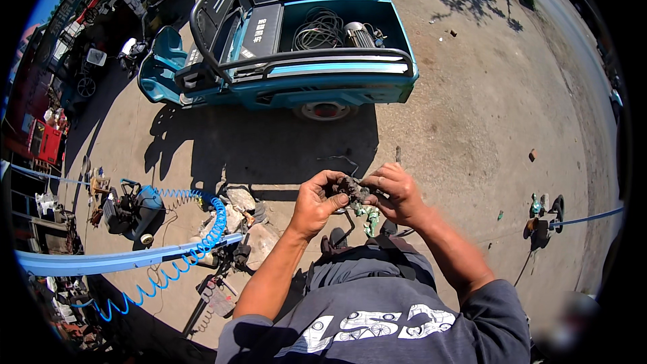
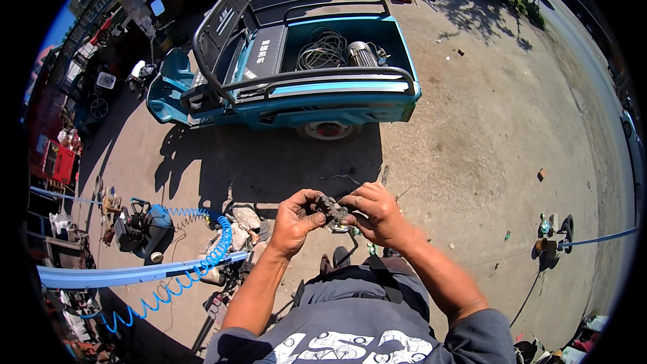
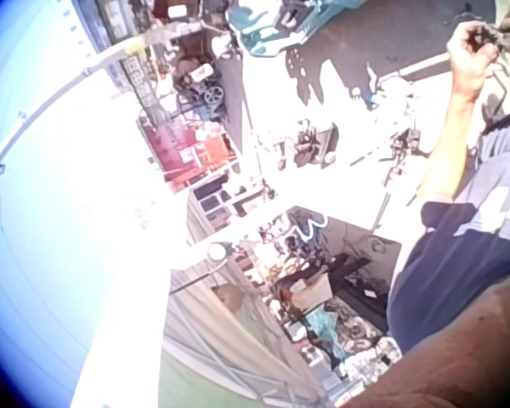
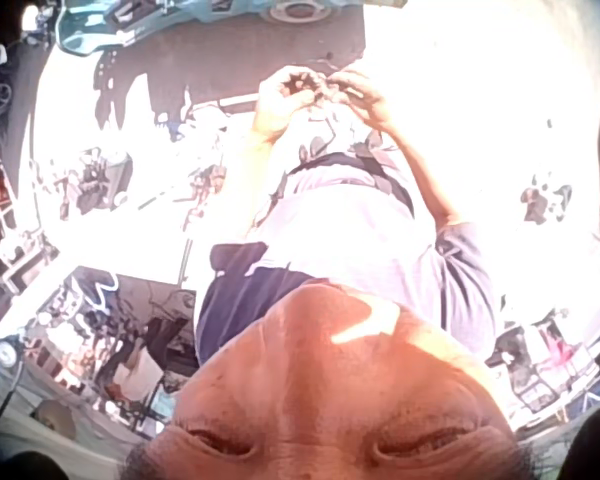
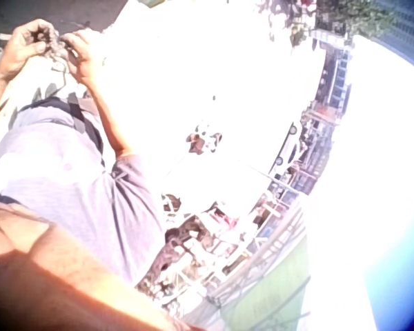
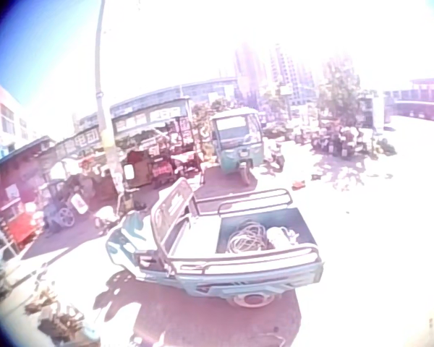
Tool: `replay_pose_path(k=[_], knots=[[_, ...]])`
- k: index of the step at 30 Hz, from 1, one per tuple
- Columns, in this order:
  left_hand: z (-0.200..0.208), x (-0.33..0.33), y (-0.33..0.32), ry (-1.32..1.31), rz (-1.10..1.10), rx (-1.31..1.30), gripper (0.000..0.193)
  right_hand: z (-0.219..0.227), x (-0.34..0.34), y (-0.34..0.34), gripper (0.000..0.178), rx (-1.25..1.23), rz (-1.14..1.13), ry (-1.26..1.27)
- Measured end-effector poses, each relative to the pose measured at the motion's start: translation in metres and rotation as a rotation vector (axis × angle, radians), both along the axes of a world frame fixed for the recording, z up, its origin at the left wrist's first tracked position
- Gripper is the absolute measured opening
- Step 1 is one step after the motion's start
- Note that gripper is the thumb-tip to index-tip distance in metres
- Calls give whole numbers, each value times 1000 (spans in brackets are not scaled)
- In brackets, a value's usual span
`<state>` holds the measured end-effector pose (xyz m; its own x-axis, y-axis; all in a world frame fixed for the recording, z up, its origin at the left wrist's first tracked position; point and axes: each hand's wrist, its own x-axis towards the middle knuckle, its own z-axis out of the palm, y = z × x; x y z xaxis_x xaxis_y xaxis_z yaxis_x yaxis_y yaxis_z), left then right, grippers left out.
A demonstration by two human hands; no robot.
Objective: The person prepares a welding setup by handling cables and a welding torch, then welds a motor mounted in the bed of a teal three-wheeled vehicle. The person also briefly removes and puts on sunglasses during the process.
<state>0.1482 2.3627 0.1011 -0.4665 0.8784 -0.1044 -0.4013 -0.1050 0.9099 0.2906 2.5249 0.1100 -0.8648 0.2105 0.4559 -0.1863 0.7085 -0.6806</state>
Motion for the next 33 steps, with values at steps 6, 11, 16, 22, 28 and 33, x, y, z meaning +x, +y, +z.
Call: replay_pose_path(k=[6, 11, 16, 22, 28, 33], knots=[[-2, 3, 4, 79, 179, 23, 24, -6, -6, -16, 28, -145, -109, -31], [-11, 0, 3, 254, 284, 19, 20, -12, -13, -21, 28, -177, -138, -44], [-10, -9, 5, 606, 425, 18, 18, -8, -27, -17, 27, -67, -146, -42], [-13, -17, -2, 756, 499, 11, 19, 6, -35, -26, 29, 9, -159, -77], [-14, -31, -8, 842, 511, 64, 22, 10, -44, -33, 27, 57, -174, -138], [-18, -45, -15, 876, 520, 110, 22, 12, -56, -43, 26, 55, -178, -167]])
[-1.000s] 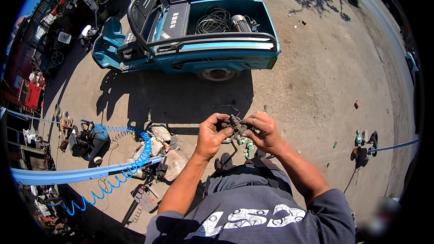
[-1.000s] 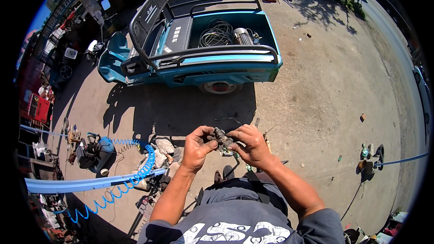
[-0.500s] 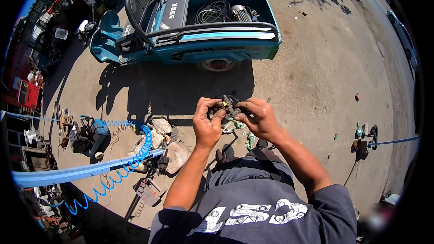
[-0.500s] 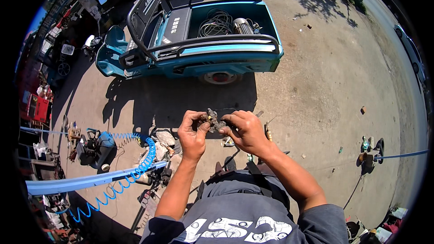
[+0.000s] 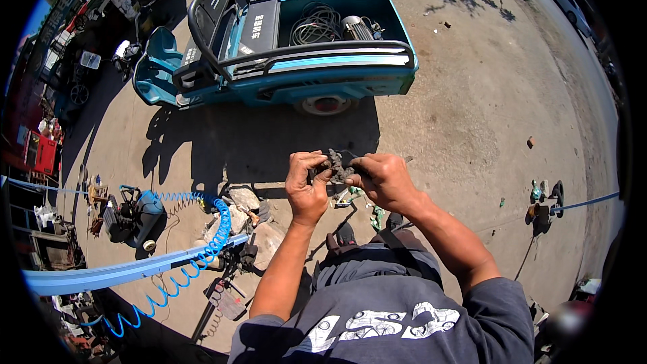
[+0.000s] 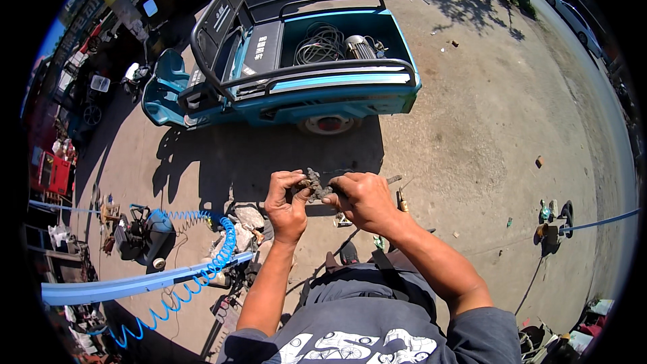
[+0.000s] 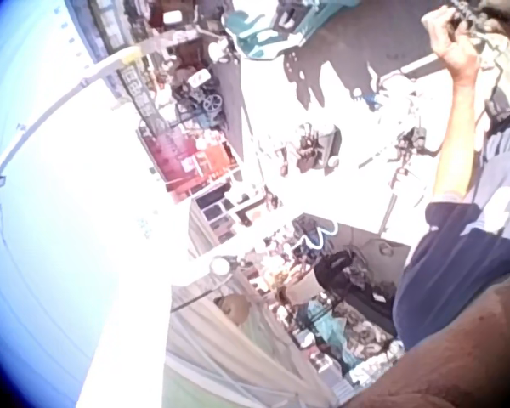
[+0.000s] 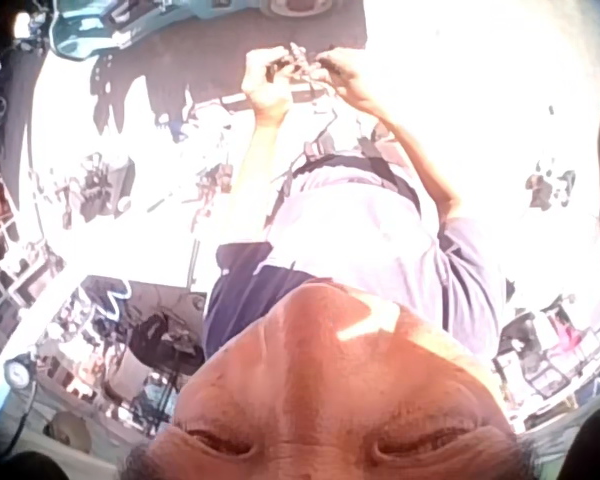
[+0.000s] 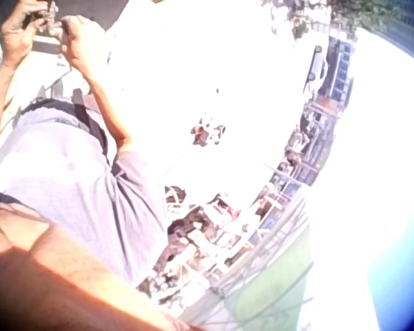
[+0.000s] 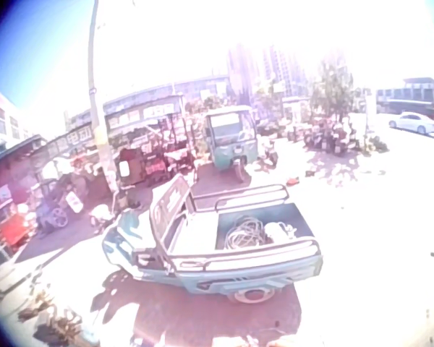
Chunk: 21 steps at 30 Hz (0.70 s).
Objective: The person prepares a welding setup by handling cables and a welding torch, then welds a motor mounted in the bed of a teal three-wheeled vehicle. The person also briefly removes and puts on sunglasses during the process.
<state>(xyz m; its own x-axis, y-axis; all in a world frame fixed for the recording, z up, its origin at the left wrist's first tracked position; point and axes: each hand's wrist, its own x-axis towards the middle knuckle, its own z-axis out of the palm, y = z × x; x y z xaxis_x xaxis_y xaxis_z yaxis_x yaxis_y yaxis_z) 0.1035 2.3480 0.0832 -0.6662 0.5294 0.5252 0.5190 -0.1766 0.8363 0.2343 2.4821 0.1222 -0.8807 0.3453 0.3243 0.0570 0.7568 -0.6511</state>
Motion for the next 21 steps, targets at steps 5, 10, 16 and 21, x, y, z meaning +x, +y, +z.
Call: replay_pose_path(k=[5, 10, 16, 21], knots=[[-8, -14, -9, -38, -39, -12, 21, 8, -11, -9, 25, 82, -15, -69], [-2, -27, -17, -298, -147, -1, 24, 22, -30, -6, 27, 200, 7, -79], [12, -51, -31, -528, -338, 141, 50, 57, -67, 3, 27, 342, 129, -42], [0, -73, -39, -553, -300, 134, 99, 99, -106, 11, 25, 369, 200, -11]])
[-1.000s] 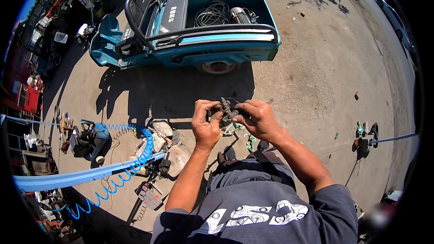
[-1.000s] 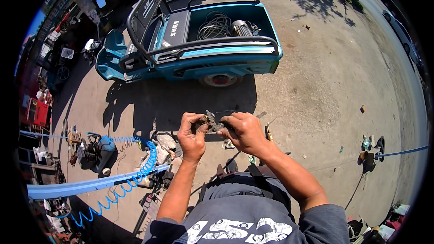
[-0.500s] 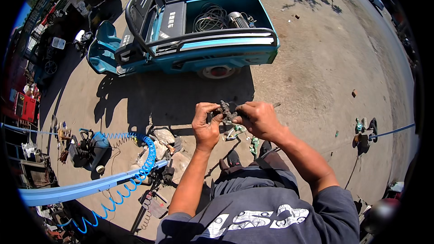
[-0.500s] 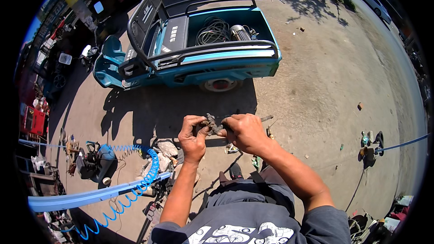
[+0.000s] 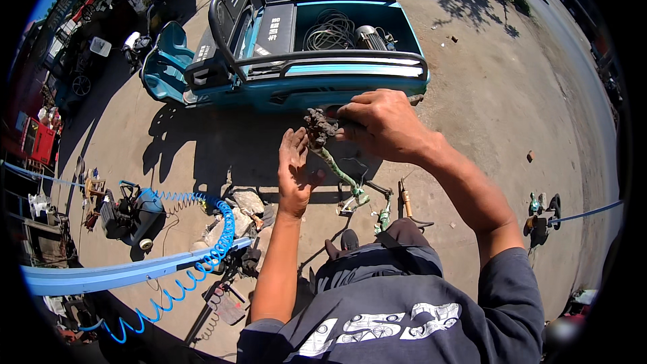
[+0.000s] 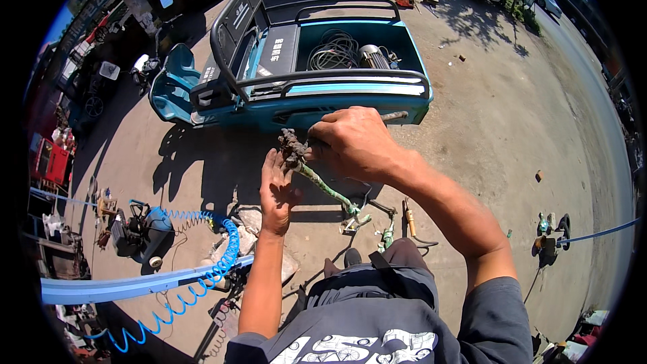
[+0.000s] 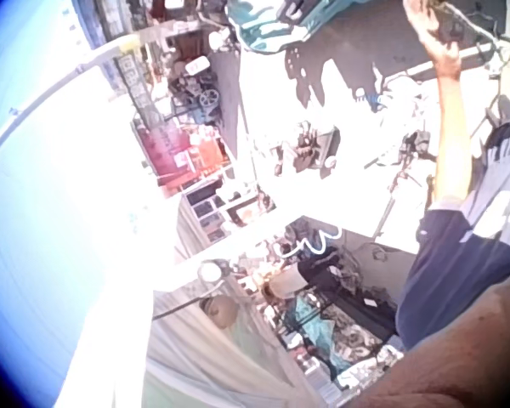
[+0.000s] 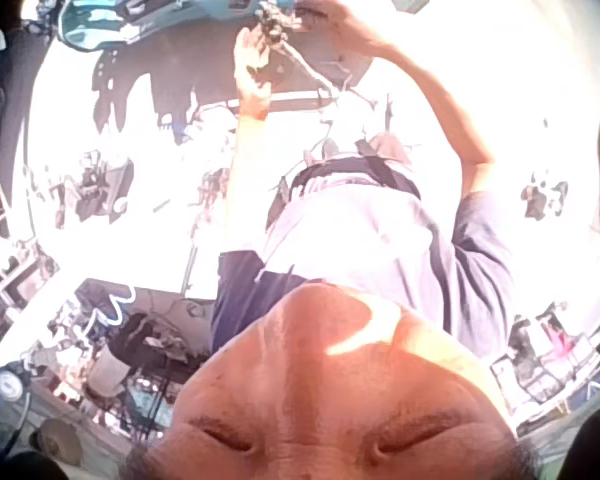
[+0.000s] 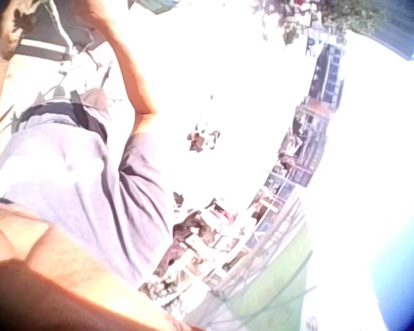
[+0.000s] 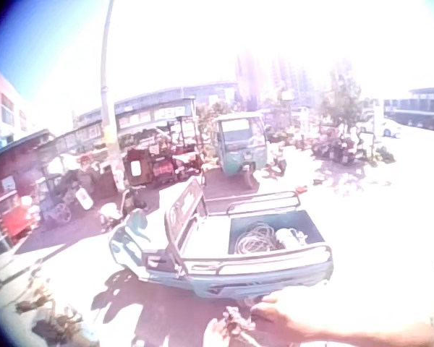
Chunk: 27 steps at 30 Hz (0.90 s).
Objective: The person prepares a welding setup by handling cables and a welding torch, then welds a motor mounted in the bed of a teal three-wheeled vehicle. The person also briefly removes and puts on sunglasses during the process.
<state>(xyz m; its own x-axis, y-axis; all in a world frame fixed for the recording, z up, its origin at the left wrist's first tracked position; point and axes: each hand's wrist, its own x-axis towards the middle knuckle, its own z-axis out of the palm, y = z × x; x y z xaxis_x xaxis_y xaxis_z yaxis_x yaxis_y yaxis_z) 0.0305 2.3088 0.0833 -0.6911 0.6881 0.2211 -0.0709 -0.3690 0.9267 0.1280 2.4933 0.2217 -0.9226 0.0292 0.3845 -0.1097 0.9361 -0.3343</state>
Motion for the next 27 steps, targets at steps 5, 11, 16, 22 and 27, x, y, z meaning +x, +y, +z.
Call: replay_pose_path(k=[5, 11, 16, 22, 27], knots=[[-77, -7, -16, -40, -130, -479, 105, 41, -41, 2, 27, 22, 105, 153], [-124, -25, 1, 10, 288, -476, 21, 110, -86, 10, 24, -261, 171, 118], [-85, -88, -15, 73, 467, -418, 21, 139, -98, 53, 26, -113, -123, 88], [-34, -150, -22, 198, 595, -369, 18, 77, -147, 189, 39, -243, -62, 76], [-48, -177, 43, 321, 538, -524, 15, 15, -179, 281, 26, 66, -16, 115]])
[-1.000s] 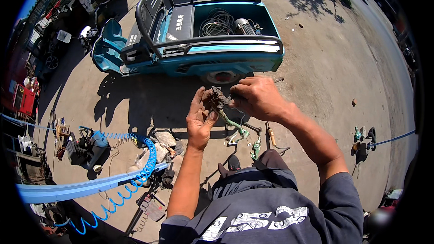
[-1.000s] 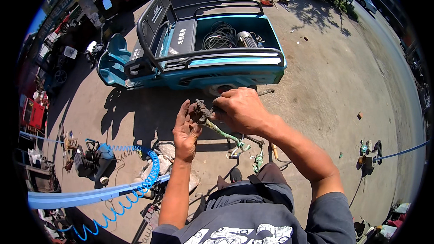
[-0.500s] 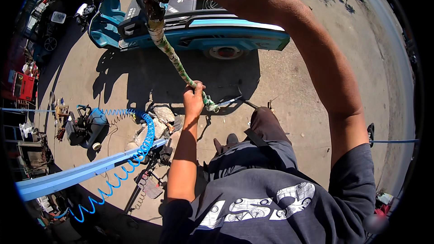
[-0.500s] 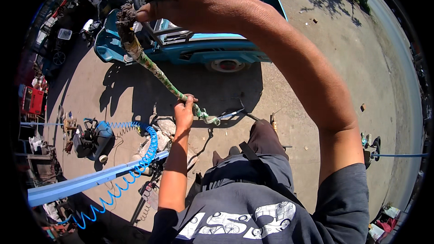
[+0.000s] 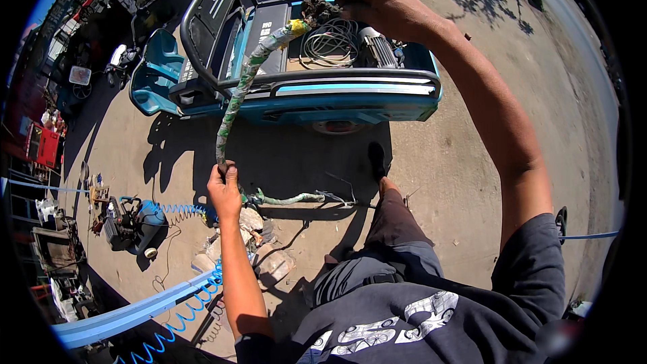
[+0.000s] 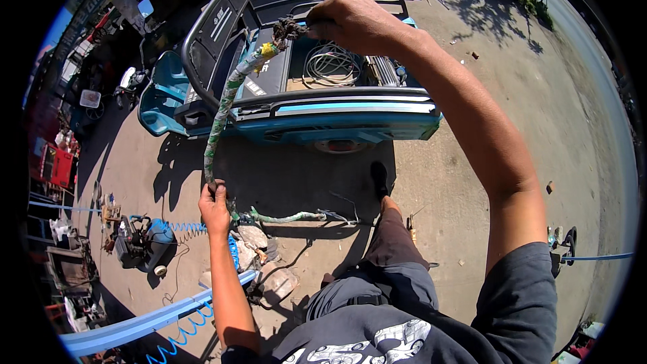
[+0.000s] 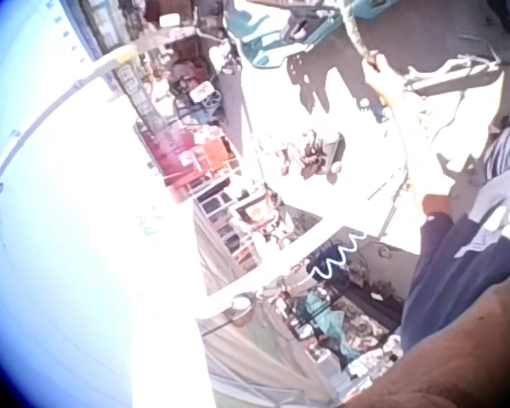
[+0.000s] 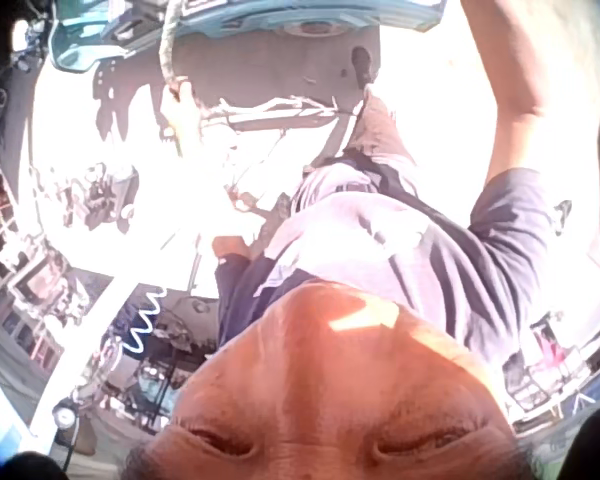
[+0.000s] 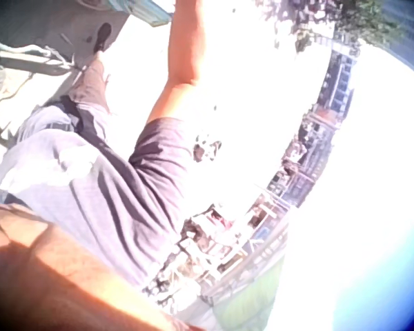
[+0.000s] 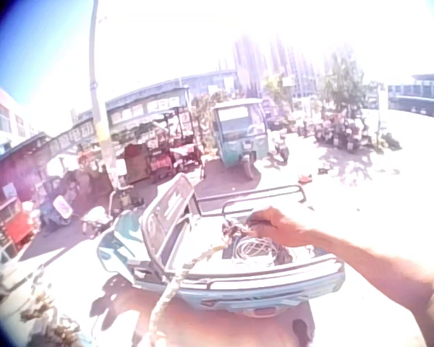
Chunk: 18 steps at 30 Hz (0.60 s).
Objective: The person prepares a welding setup by handling cables and a welding torch, then welds a motor mounted in the bed of a teal three-wheeled vehicle. The person also briefly removes and puts on sunglasses during the process.
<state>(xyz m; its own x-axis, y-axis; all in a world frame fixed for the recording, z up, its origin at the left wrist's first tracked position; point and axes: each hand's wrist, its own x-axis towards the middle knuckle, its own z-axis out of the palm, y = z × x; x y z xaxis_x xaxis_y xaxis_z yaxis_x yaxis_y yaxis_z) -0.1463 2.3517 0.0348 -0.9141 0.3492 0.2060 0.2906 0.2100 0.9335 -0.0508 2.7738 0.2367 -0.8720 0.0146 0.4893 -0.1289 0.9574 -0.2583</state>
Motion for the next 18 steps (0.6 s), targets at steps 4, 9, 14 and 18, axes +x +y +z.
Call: replay_pose_path(k=[4, 9, 14, 18], knots=[[-43, -33, 54, -40, 46, -70, 17, -58, -40, 63, 24, 46, 56, -24], [-69, -86, 117, -130, 130, -231, 16, -157, -94, 155, 24, -141, 76, -244], [-65, -135, 172, -117, 154, -429, 15, -270, -115, 216, 13, -281, 85, -325], [-50, -164, 228, -143, 116, -554, 19, -328, -128, 240, 11, -402, 27, -384]])
